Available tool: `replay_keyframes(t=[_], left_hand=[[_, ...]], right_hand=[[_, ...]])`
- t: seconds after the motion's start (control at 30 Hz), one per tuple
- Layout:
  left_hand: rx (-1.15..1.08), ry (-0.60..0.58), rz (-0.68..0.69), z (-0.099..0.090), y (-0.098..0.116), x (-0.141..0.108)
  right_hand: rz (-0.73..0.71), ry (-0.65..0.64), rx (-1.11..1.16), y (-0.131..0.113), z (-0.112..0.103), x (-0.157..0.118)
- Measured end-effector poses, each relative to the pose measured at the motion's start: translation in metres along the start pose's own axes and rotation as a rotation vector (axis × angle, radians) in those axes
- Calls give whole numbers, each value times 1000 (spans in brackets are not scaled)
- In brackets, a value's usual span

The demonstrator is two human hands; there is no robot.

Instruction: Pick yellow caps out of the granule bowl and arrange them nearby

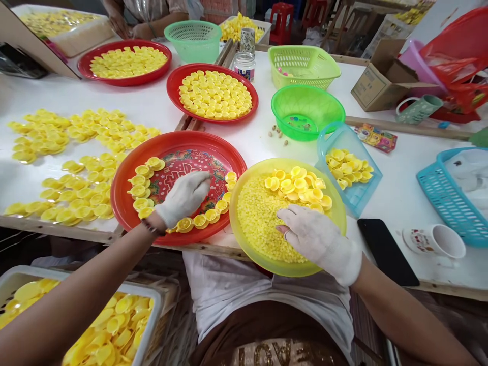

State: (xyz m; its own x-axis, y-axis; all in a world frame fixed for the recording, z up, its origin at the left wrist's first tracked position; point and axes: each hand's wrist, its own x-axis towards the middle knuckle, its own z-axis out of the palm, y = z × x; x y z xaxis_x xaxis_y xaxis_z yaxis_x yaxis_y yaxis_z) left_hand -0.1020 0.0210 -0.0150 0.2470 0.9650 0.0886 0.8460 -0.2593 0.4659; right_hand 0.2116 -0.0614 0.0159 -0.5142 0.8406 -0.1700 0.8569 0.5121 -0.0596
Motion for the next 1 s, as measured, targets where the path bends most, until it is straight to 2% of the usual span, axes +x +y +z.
replay_keyframes(t=[0.1, 0.2, 0.3, 0.37, 0.4, 0.5, 0.6, 0.73, 0.87, 1.0], left_hand=[[-56, -81, 2, 22, -2, 47], [-82, -129, 69, 32, 3, 66], [-75, 51, 128, 26, 27, 62], [-48, 178, 223, 21, 54, 53], [-5, 190, 288, 22, 69, 50], [282, 50, 400, 33, 105, 50], [439, -64, 401, 45, 119, 58], [327, -105, 376, 40, 119, 53], [231, -182, 337, 29, 111, 30], [250, -313, 355, 31, 106, 8]], right_hand=[[19, -15, -12, 2, 1, -5], [49, -15, 10, 8, 0, -9], [72, -11, 26, 9, -4, -7], [79, -3, 17, 7, -7, 2], [79, -3, 0, 5, -8, 8], [75, -55, -84, -4, -8, 28], [30, -160, -109, -11, -4, 39], [-25, -207, -58, -12, 5, 34], [-46, -149, 125, 1, 10, 24], [-72, -39, 290, 17, 1, 21]])
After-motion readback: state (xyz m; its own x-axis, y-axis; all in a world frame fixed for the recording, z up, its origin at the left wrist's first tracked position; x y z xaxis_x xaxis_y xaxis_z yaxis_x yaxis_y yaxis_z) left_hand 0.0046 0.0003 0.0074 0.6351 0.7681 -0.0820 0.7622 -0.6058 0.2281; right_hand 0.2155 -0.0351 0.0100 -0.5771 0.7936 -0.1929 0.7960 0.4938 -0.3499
